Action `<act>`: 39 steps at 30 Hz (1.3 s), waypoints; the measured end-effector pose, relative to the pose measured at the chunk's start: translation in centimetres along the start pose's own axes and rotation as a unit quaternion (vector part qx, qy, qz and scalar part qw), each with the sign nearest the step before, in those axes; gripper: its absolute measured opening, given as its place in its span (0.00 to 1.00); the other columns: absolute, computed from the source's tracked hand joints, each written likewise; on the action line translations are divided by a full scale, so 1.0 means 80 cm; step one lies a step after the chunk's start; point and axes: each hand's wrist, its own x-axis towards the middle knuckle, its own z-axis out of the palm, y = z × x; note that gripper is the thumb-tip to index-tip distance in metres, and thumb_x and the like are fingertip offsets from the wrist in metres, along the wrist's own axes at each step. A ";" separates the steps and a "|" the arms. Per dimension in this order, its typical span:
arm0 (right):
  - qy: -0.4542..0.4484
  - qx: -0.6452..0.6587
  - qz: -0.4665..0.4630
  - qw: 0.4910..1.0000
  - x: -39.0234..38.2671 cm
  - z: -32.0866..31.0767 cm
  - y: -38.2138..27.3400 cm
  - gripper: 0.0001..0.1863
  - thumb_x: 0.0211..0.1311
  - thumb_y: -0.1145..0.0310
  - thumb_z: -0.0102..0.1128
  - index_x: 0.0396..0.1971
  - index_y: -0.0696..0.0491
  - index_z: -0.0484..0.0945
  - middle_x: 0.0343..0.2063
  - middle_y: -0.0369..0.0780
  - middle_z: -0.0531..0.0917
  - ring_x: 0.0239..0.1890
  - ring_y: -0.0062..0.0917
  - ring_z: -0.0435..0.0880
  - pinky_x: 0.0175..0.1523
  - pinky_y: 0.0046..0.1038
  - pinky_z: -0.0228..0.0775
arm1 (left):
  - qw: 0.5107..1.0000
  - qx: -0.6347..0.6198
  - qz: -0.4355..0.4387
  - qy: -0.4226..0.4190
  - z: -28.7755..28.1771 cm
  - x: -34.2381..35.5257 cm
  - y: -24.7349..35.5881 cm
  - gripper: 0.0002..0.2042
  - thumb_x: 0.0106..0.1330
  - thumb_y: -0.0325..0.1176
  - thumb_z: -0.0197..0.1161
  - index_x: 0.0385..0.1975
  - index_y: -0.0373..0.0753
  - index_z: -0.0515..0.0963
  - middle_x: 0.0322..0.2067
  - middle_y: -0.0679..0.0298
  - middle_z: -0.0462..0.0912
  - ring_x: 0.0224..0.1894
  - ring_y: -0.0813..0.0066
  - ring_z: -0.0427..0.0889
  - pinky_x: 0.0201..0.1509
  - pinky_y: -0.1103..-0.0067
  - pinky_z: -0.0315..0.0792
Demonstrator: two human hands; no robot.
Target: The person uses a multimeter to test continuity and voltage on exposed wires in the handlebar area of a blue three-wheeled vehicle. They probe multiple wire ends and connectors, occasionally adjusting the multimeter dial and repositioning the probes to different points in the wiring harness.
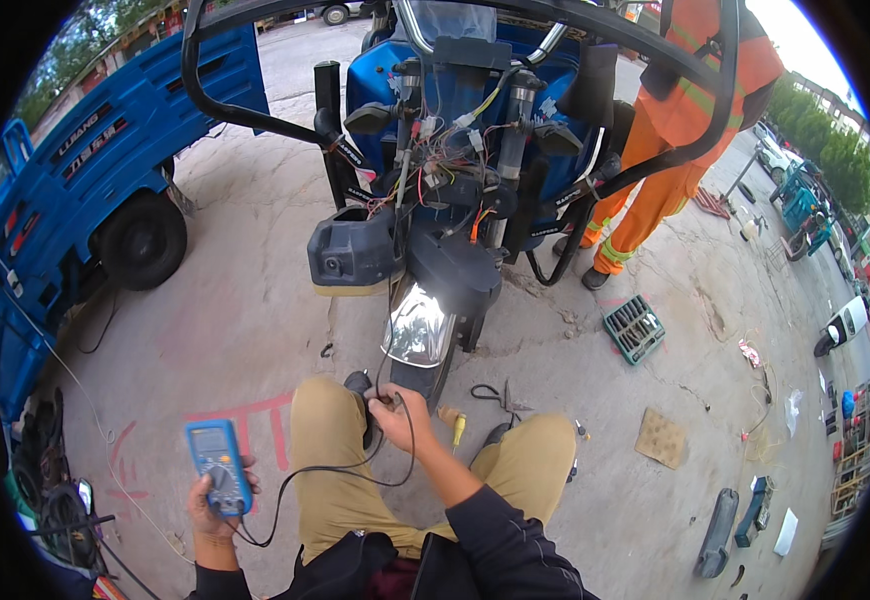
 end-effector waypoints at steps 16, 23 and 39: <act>-0.010 -0.430 0.078 0.899 -0.028 -0.253 -0.081 0.17 0.57 0.59 0.69 0.37 0.58 0.87 0.28 0.48 0.87 0.32 0.43 0.87 0.39 0.39 0.76 | 0.894 0.428 -0.123 -0.054 0.024 0.086 -0.123 0.21 0.75 0.47 0.63 0.47 0.30 0.83 0.35 0.61 0.88 0.36 0.78 0.84 0.42 0.75 0.78; 0.116 -0.452 -0.037 0.884 0.010 -0.237 -0.113 0.18 0.58 0.60 0.74 0.41 0.58 0.87 0.29 0.48 0.87 0.32 0.45 0.87 0.39 0.38 0.79 | 0.730 0.622 -0.207 -0.191 0.045 0.117 -0.084 0.33 0.67 0.61 0.65 0.38 0.27 0.84 0.29 0.46 0.87 0.35 0.56 0.89 0.41 0.67 0.79; 0.210 -0.421 -0.170 0.866 0.239 -0.060 -0.155 0.20 0.71 0.68 0.59 0.58 0.61 0.74 0.48 0.52 0.82 0.43 0.52 0.85 0.45 0.48 0.79 | 0.879 0.418 -0.122 -0.197 0.134 0.346 0.030 0.16 0.68 0.40 0.72 0.42 0.30 0.83 0.32 0.64 0.86 0.33 0.79 0.83 0.37 0.80 0.77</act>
